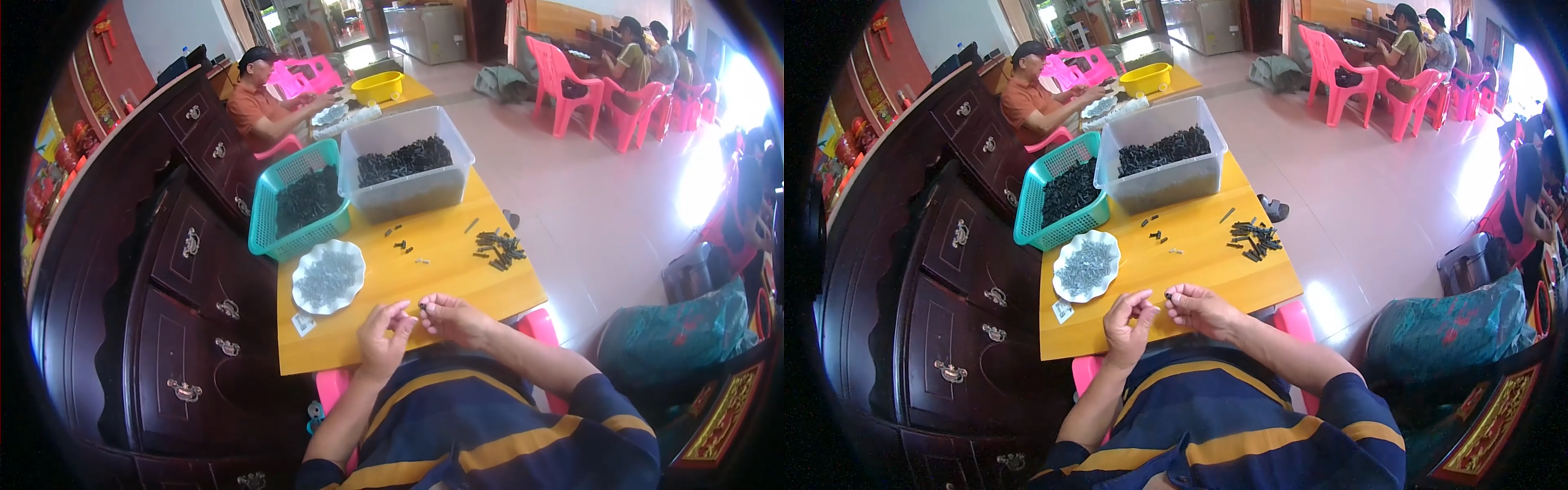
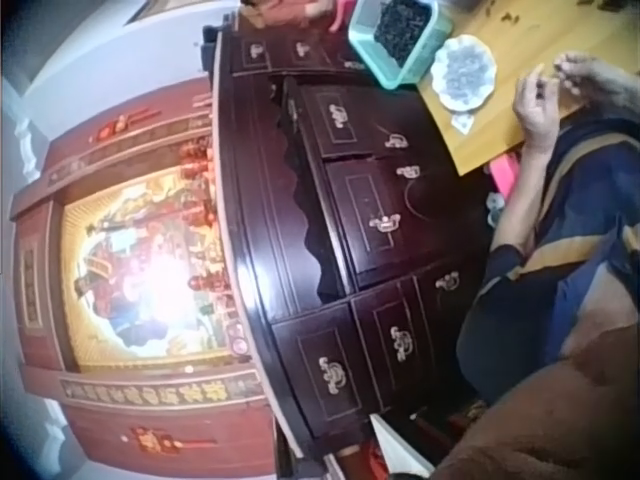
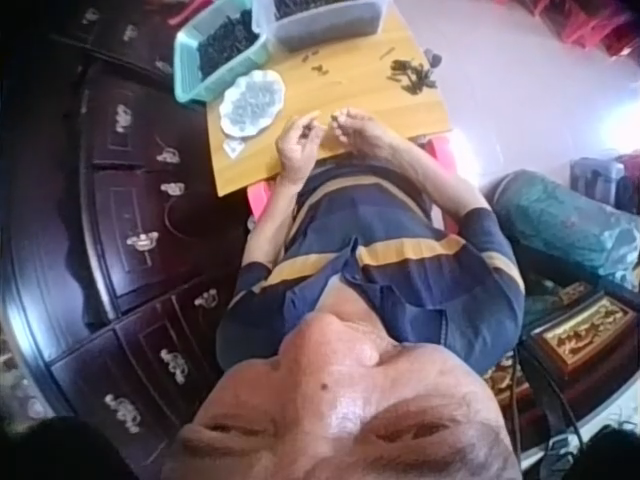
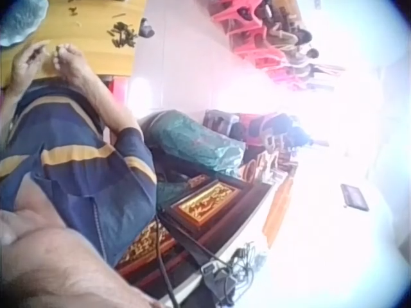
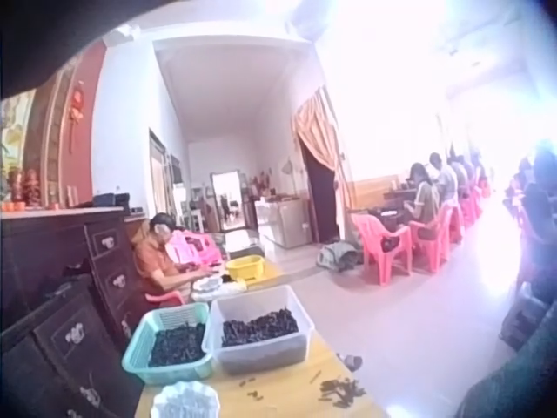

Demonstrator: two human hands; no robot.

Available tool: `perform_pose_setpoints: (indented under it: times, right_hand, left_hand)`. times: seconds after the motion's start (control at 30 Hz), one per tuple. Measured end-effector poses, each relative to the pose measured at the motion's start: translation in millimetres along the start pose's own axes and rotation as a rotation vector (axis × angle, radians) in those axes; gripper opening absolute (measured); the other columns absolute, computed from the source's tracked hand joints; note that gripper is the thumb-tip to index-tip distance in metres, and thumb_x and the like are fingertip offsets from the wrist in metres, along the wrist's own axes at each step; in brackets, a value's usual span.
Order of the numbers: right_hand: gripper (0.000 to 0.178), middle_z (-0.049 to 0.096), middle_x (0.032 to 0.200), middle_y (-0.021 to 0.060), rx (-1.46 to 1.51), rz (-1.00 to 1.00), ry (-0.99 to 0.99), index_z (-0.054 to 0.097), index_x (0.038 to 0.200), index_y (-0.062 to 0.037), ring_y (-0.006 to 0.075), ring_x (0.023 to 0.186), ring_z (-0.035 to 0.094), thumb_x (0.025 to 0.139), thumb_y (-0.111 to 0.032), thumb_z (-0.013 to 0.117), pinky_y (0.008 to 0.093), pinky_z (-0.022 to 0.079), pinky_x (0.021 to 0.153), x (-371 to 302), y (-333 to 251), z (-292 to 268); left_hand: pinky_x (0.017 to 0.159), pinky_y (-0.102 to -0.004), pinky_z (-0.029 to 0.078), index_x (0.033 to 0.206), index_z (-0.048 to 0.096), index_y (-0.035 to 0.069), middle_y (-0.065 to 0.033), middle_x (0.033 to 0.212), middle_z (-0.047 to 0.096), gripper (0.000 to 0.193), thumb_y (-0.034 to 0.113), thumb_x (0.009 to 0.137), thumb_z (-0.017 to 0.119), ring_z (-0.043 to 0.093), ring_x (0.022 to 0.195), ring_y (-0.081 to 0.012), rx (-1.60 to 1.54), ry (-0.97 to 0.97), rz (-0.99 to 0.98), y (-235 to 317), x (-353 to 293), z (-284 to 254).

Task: The person assembles small plastic components by hand, inserting pins and screws into the pieces taken from containers on the table.

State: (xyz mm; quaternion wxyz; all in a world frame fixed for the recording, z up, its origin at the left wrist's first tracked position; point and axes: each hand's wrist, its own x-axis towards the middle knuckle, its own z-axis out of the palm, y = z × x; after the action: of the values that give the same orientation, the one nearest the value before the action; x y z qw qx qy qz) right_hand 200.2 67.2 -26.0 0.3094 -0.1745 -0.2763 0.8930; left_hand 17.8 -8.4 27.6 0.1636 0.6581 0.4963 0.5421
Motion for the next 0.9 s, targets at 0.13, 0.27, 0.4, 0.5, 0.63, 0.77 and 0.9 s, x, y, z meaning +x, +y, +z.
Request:
perform_pose_setpoints:
  times: [0.13, 0.27, 0.4, 0.5, 0.63, 0.77, 0.9]
  right_hand:
    - [0.012, 0.068, 0.105, 0.0022, 0.240, 0.004, -0.089, 0.063, 0.114, -0.0109, 0.0130, 0.098, 0.065, 0.104, -0.016, 0.062, 0.0281, 0.055, 0.086, 0, 4, 5]
    - [0.014, 0.068, 0.107, 0.0055, 0.390, -0.002, -0.117, 0.061, 0.114, -0.0078, 0.0183, 0.106, 0.064, 0.102, -0.015, 0.065, 0.0340, 0.053, 0.097, -2, 11, 9]
    - [0.014, 0.068, 0.106, 0.0058, 0.372, -0.047, -0.063, 0.061, 0.112, -0.0073, 0.0204, 0.107, 0.063, 0.101, -0.015, 0.065, 0.0344, 0.052, 0.098, -2, 13, 11]
    - [0.014, 0.068, 0.105, 0.0052, 0.384, -0.047, -0.104, 0.061, 0.110, -0.0077, 0.0218, 0.107, 0.063, 0.099, -0.014, 0.067, 0.0349, 0.052, 0.098, 0, 12, 7]
    - [0.015, 0.067, 0.104, 0.0045, 0.376, -0.053, -0.074, 0.062, 0.111, -0.0081, 0.0208, 0.105, 0.064, 0.100, -0.016, 0.067, 0.0339, 0.053, 0.098, 0, 11, 5]
    - [0.016, 0.068, 0.104, 0.0050, 0.399, -0.033, -0.065, 0.062, 0.112, -0.0081, 0.0206, 0.105, 0.064, 0.098, -0.014, 0.069, 0.0340, 0.053, 0.098, 0, 12, 4]
    - [0.016, 0.068, 0.104, 0.0054, 0.388, -0.023, -0.052, 0.062, 0.113, -0.0080, 0.0202, 0.104, 0.065, 0.099, -0.013, 0.068, 0.0341, 0.054, 0.098, -1, 12, 8]
  left_hand:
    - [0.070, -0.0320, 0.056, 0.100, 0.069, 0.003, -0.0103, 0.090, 0.068, 0.022, 0.000, 0.082, 0.081, 0.069, 0.080, -0.0217, 0.019, -0.077, 0.161, 15, -10, 21]
    - [0.073, -0.0346, 0.056, 0.094, 0.068, 0.003, -0.0118, 0.091, 0.068, 0.020, -0.002, 0.080, 0.081, 0.069, 0.081, -0.0281, 0.067, -0.110, 0.261, 6, -15, 35]
    - [0.078, -0.0365, 0.056, 0.095, 0.069, 0.002, -0.0130, 0.096, 0.070, 0.017, -0.004, 0.080, 0.075, 0.070, 0.085, -0.0316, 0.175, -0.208, 0.339, 10, -16, 35]
    - [0.083, -0.0390, 0.057, 0.102, 0.071, 0.002, -0.0119, 0.101, 0.070, 0.017, -0.001, 0.087, 0.065, 0.070, 0.091, -0.0319, 0.253, -0.237, 0.378, 9, -18, 36]
    - [0.086, -0.0390, 0.058, 0.104, 0.070, 0.002, -0.0122, 0.105, 0.070, 0.020, -0.002, 0.087, 0.060, 0.070, 0.093, -0.0313, 0.313, -0.289, 0.398, 13, -17, 33]
    - [0.082, -0.0386, 0.059, 0.104, 0.071, 0.002, -0.0128, 0.103, 0.073, 0.020, -0.002, 0.086, 0.064, 0.072, 0.091, -0.0314, 0.293, -0.293, 0.383, 12, -16, 30]
    - [0.078, -0.0373, 0.060, 0.101, 0.073, 0.002, -0.0127, 0.099, 0.075, 0.017, 0.002, 0.084, 0.074, 0.073, 0.088, -0.0302, 0.246, -0.237, 0.330, 12, -17, 28]
